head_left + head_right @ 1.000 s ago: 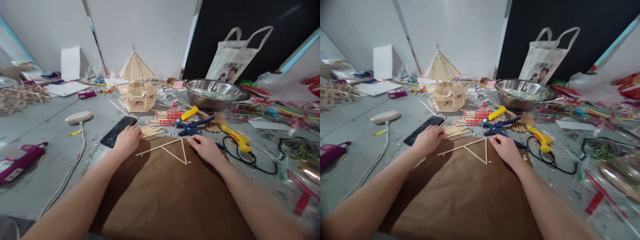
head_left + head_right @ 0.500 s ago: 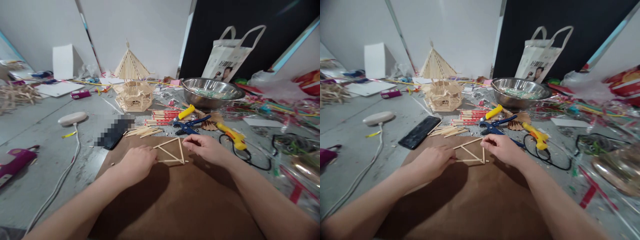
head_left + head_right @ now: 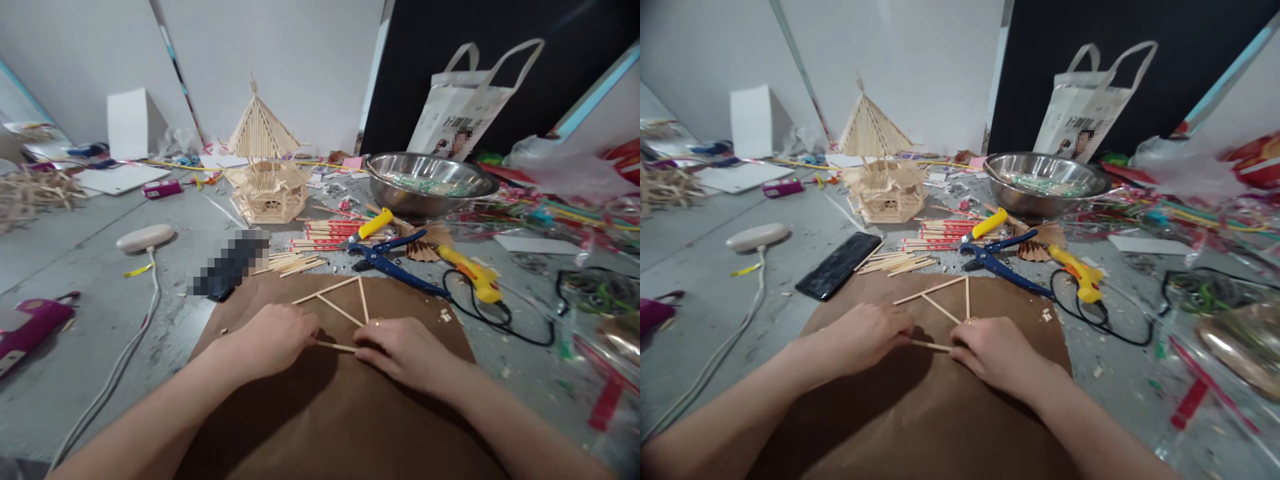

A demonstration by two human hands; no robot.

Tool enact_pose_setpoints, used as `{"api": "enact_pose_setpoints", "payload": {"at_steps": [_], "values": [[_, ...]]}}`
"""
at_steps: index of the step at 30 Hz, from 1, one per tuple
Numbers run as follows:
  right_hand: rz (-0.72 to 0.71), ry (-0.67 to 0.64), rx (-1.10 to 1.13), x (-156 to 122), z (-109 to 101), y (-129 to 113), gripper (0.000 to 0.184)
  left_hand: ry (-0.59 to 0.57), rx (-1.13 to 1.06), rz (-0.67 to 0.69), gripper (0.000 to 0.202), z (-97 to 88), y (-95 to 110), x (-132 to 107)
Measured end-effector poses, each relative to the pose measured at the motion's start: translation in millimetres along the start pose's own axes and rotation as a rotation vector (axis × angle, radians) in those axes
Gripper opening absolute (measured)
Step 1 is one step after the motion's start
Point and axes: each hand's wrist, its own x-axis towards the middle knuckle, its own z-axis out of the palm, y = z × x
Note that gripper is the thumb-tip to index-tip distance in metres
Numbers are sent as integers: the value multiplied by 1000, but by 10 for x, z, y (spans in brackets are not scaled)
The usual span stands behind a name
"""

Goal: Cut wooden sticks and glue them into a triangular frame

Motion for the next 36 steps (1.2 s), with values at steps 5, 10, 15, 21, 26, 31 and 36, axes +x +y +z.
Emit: {"api": "enact_pose_setpoints", "payload": {"at_steps": [5,10,15,21,26,31,36], "values": [[-81,-11,-81,6,33,-63,24,-24,-8,41,18,56,76,22],[-155,24,-134,40,90,-127,23,-55,-26,28,29,221,186,70],[-154,82,-78,46,111,-125,22,-45,-27,-34,32,284,218,80],[-68,207,2,13,58,1,21,58,-76,-378,30,173,60,101],[-30,250,26,-2,38,98,21,72,-128,-471,30,148,-21,143],[-2,272,60,-10,16,148,21,42,-129,-444,31,192,-16,167],[39,305,62,-19,-12,179,19,25,-124,-427,29,209,-14,173]]}}
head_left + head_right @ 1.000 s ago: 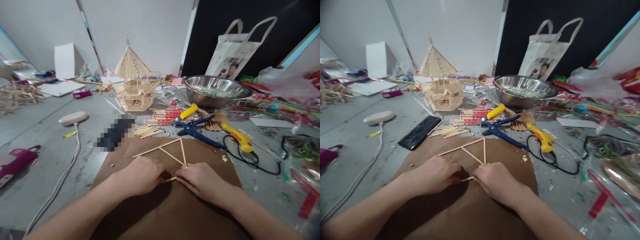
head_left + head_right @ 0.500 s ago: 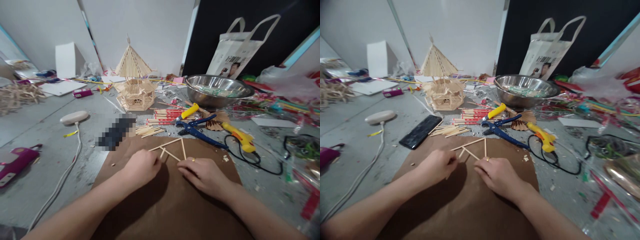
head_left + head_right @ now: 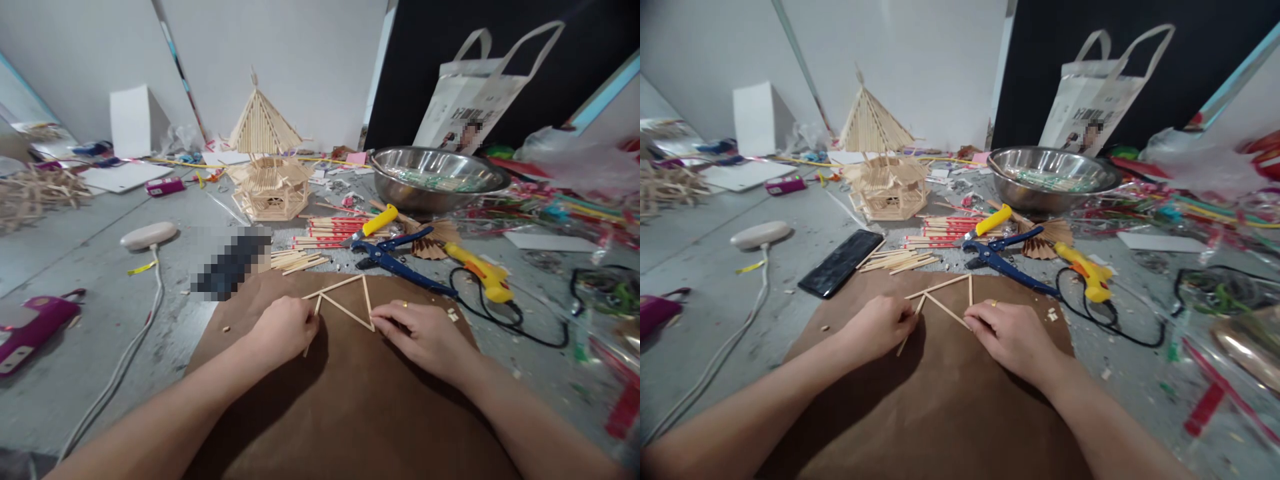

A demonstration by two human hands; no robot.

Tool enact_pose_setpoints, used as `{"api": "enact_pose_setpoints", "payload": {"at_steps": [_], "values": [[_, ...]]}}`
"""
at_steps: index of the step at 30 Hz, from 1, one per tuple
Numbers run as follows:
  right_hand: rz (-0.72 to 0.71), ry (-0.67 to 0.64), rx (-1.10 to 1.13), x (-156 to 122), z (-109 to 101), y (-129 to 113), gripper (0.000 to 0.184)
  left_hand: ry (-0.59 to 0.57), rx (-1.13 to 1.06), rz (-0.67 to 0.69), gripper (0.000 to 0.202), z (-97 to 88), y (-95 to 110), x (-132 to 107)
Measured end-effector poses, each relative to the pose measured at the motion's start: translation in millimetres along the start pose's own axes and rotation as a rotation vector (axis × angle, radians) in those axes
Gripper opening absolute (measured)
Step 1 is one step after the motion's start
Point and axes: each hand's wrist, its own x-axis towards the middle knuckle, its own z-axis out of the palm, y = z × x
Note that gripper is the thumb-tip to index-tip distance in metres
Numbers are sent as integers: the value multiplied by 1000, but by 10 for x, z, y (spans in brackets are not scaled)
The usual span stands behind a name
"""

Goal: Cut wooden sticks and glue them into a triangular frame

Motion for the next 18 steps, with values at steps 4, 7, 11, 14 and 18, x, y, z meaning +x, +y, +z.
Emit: {"api": "enact_pose_setpoints", "payload": {"at_steps": [4,7,11,14,18], "values": [[-9,-2,2,0,-9,-6,20,-3,-5,-5,27,-9,7,0],[-9,-5,1,1,-6,-7,19,13,0,-7,28,-3,7,3],[-5,-15,8,-4,0,5,19,19,4,0,29,13,4,8],[2,-18,9,-11,5,16,20,10,4,-11,29,19,-1,11],[13,5,6,-15,7,33,20,-1,1,-24,30,24,-9,15]]}}
